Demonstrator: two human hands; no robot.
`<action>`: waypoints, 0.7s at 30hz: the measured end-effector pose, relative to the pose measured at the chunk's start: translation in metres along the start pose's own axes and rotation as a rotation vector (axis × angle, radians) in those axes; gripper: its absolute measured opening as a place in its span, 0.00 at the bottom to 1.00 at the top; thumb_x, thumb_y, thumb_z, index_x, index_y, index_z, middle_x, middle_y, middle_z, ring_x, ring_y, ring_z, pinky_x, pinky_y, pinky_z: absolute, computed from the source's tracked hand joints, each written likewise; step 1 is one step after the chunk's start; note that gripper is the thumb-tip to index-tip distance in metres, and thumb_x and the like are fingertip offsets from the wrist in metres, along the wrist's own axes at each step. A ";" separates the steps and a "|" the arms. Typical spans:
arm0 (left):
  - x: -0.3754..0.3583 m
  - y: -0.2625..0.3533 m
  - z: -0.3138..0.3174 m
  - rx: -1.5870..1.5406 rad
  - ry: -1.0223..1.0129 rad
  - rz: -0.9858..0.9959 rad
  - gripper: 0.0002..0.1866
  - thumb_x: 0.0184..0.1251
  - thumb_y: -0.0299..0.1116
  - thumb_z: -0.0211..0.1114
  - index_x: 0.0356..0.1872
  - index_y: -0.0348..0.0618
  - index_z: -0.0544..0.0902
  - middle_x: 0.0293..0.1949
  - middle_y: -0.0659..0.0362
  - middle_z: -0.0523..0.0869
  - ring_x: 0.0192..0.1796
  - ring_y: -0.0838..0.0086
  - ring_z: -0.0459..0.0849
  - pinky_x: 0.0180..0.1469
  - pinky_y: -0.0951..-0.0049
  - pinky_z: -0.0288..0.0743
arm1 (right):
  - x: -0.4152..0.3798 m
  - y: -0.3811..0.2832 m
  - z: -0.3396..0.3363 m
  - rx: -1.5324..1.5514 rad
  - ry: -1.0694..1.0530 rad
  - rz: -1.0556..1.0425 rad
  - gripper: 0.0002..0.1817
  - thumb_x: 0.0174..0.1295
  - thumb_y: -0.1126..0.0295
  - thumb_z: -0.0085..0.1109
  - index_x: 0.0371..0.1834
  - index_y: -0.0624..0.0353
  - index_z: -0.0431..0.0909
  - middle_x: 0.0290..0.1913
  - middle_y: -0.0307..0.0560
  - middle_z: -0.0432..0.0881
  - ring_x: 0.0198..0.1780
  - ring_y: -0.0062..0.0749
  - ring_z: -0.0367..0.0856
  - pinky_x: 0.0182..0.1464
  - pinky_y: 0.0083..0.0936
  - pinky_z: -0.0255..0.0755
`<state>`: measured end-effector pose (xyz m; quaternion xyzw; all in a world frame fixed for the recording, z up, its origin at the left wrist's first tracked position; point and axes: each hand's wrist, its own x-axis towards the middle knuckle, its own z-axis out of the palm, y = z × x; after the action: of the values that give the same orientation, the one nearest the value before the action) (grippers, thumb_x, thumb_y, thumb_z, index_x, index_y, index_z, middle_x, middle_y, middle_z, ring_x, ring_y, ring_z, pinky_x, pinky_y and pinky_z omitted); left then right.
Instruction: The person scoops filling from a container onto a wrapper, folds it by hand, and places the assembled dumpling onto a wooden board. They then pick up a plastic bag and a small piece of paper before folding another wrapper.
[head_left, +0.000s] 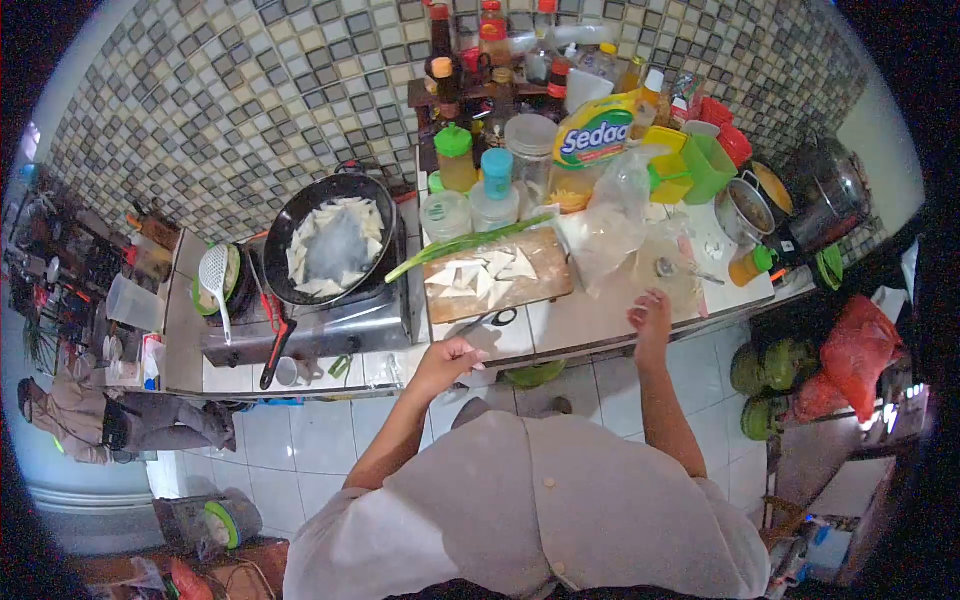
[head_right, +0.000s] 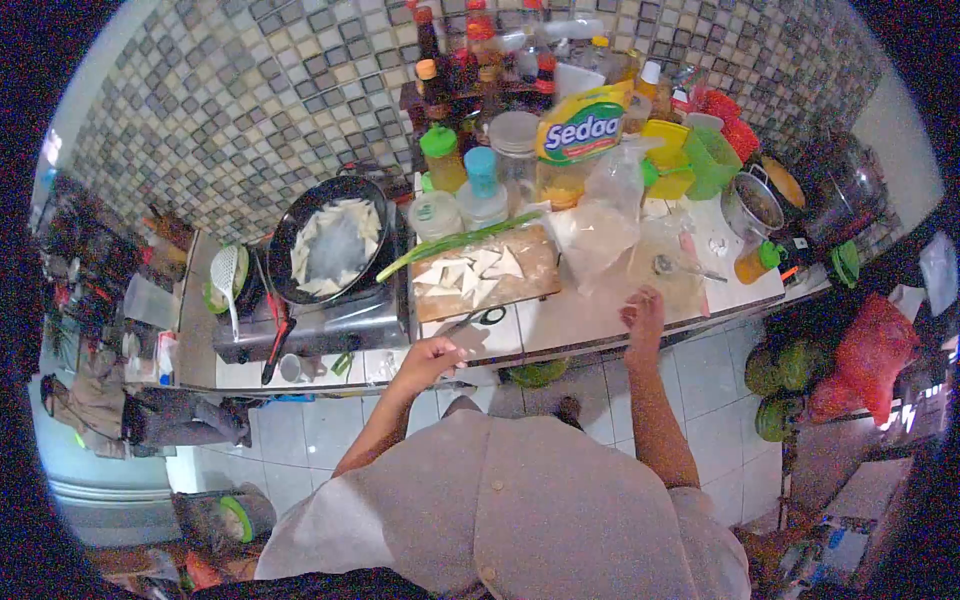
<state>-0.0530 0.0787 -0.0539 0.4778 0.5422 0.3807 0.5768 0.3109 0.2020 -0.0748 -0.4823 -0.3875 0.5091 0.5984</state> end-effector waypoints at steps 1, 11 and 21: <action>0.008 -0.002 0.008 0.010 0.000 0.000 0.10 0.66 0.35 0.63 0.29 0.39 0.80 0.29 0.63 0.84 0.28 0.82 0.78 0.30 0.83 0.70 | 0.008 -0.007 -0.015 -0.059 0.095 -0.071 0.14 0.69 0.59 0.49 0.52 0.53 0.70 0.35 0.39 0.74 0.31 0.22 0.74 0.35 0.20 0.72; 0.118 0.066 0.160 0.226 0.125 0.093 0.08 0.64 0.31 0.63 0.35 0.36 0.83 0.28 0.61 0.86 0.24 0.83 0.78 0.28 0.82 0.71 | 0.090 -0.073 -0.158 -0.025 0.253 -0.343 0.05 0.66 0.71 0.50 0.43 0.58 0.70 0.30 0.35 0.68 0.28 0.16 0.63 0.30 0.16 0.63; 0.179 0.102 0.236 0.023 0.221 0.167 0.08 0.63 0.32 0.65 0.36 0.38 0.84 0.28 0.62 0.86 0.22 0.84 0.76 0.25 0.82 0.70 | 0.117 -0.062 -0.190 0.007 0.323 -0.081 0.19 0.64 0.75 0.52 0.57 0.52 0.63 0.36 0.38 0.68 0.28 0.18 0.66 0.28 0.16 0.65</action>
<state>0.2101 0.2433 -0.0128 0.4832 0.5650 0.4715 0.4743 0.5280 0.2811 -0.0625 -0.5395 -0.3037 0.4019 0.6747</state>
